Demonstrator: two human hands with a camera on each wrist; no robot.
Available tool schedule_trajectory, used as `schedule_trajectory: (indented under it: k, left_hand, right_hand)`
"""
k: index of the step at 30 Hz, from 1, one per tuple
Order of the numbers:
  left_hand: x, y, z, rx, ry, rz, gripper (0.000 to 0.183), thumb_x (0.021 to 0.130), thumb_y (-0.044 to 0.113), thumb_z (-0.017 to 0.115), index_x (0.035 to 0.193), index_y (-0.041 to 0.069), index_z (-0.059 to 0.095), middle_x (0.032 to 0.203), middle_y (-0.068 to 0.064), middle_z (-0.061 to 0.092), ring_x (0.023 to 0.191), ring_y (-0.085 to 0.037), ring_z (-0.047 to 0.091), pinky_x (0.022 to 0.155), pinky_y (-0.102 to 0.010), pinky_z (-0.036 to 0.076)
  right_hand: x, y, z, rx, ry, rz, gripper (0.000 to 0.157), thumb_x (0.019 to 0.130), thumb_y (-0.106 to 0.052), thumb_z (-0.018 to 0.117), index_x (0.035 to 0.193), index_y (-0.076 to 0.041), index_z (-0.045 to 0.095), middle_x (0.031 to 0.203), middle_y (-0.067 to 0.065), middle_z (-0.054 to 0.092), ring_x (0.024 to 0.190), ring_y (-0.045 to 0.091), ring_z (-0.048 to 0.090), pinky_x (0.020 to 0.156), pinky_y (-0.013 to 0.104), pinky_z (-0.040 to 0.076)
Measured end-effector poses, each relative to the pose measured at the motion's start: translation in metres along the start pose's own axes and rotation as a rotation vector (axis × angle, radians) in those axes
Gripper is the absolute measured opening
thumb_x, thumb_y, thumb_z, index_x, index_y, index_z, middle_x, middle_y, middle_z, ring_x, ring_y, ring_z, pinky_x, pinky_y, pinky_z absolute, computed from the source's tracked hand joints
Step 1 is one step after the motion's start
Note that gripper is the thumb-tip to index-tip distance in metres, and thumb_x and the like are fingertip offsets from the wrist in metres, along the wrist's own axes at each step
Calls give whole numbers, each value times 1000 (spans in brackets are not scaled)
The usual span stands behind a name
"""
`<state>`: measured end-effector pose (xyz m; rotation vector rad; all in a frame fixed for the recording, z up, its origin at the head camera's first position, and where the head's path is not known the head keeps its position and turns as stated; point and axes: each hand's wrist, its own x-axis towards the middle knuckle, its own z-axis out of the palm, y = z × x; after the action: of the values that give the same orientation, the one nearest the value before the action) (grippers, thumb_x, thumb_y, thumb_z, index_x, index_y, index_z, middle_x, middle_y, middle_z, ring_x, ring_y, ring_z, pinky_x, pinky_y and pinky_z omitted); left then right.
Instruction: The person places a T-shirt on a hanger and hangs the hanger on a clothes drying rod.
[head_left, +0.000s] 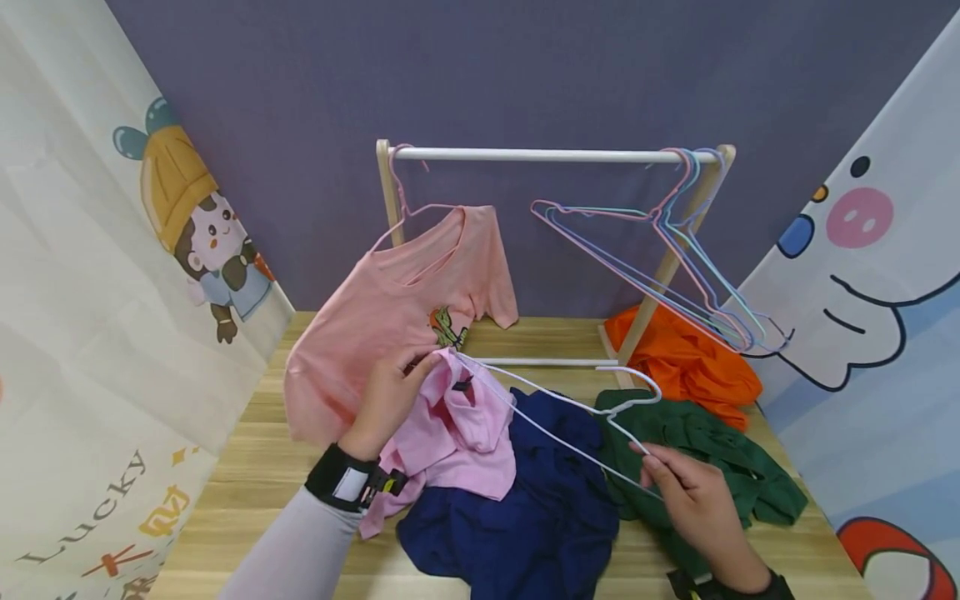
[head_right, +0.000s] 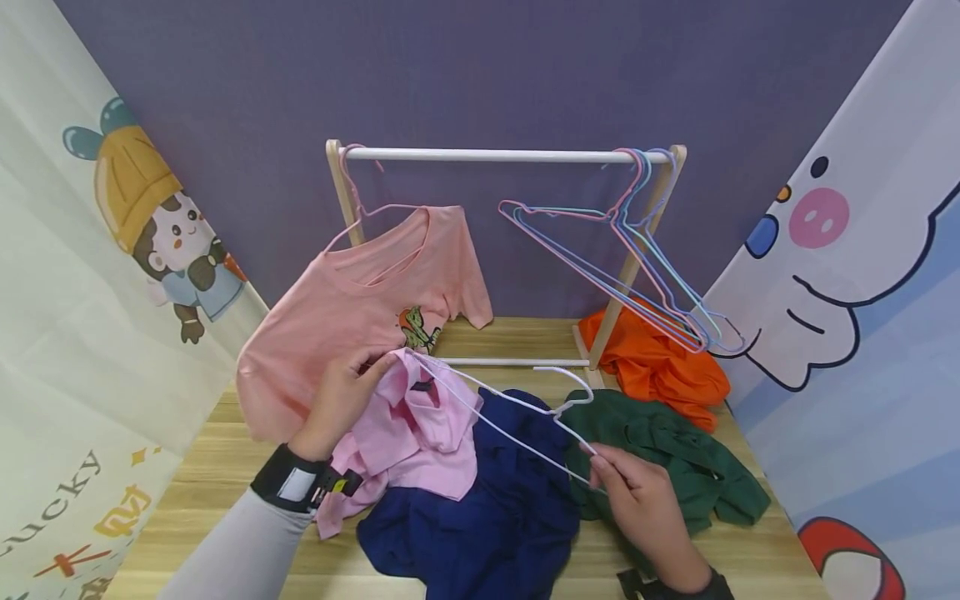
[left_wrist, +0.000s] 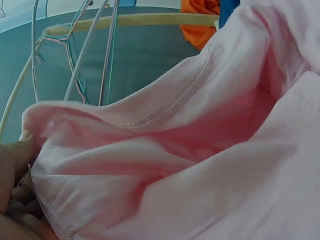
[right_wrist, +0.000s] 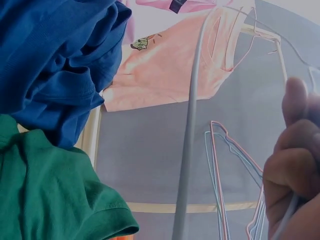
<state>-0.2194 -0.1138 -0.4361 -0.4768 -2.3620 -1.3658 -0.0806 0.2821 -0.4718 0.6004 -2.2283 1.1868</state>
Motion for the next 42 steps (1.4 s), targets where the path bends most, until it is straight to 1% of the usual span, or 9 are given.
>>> schedule_trajectory:
  k: [5,10,15,19,22,28,34,38,42]
  left_hand:
    - [-1,0,0,-1,-56,41,23,97,24,73,117,14,79,118,-3,77,121,-26,69,108,-43,52]
    - [-2,0,0,13,-79,86,25,97,23,74,121,17,79,118,-1,78,119,-21,70,107,-41,53]
    - [-3,-1,0,-2,-59,120,24,96,17,75,119,14,79,120,-5,78,121,-23,69,107,-42,52]
    - [-4,-3,0,15,-28,137,21,95,14,75,116,12,80,119,-7,77,119,-24,70,104,-42,54]
    - [-5,-4,-1,11,-34,156,23,94,14,77,116,12,80,118,-5,78,118,-24,71,104,-39,54]
    - [-9,-1,-6,7,-80,197,27,90,13,80,117,15,80,115,-1,79,117,-21,71,105,-35,53]
    - [-12,2,-8,61,-142,321,28,91,3,76,119,8,78,115,-7,79,109,-24,74,97,-40,58]
    - [-14,6,-10,49,-204,368,32,92,0,73,124,6,76,118,-9,78,111,-25,74,95,-41,60]
    - [-15,18,-15,83,-298,428,33,92,3,74,125,7,75,117,-6,78,107,-22,74,94,-38,61]
  right_hand:
    - [0,2,0,50,-64,-36,44,81,30,62,109,-2,75,72,-5,64,55,-1,40,49,14,34]
    - [2,2,-1,69,-118,-43,42,83,28,62,107,-5,73,71,-7,62,56,-1,41,50,14,35]
    - [2,4,-3,114,-162,-49,45,83,30,60,106,-7,72,71,-8,61,54,0,37,51,13,35]
    - [2,5,-5,185,-195,-84,44,83,32,56,105,-2,71,70,-5,59,54,2,38,50,13,34]
    - [3,6,-5,221,-210,-95,44,84,33,53,105,-2,70,69,-4,56,54,5,41,49,13,35]
    - [4,8,-8,209,-183,-41,46,87,31,52,103,-8,69,67,-4,55,55,7,47,49,17,38]
    - [7,11,-12,124,-152,48,41,91,25,54,100,-11,69,65,-5,52,54,5,46,47,18,37]
    - [11,15,-17,88,-140,101,37,93,21,55,98,-12,69,65,-5,51,55,5,46,47,21,35]
    - [14,15,-28,66,-149,158,31,96,17,55,98,-10,70,66,-4,51,57,7,48,50,25,36]
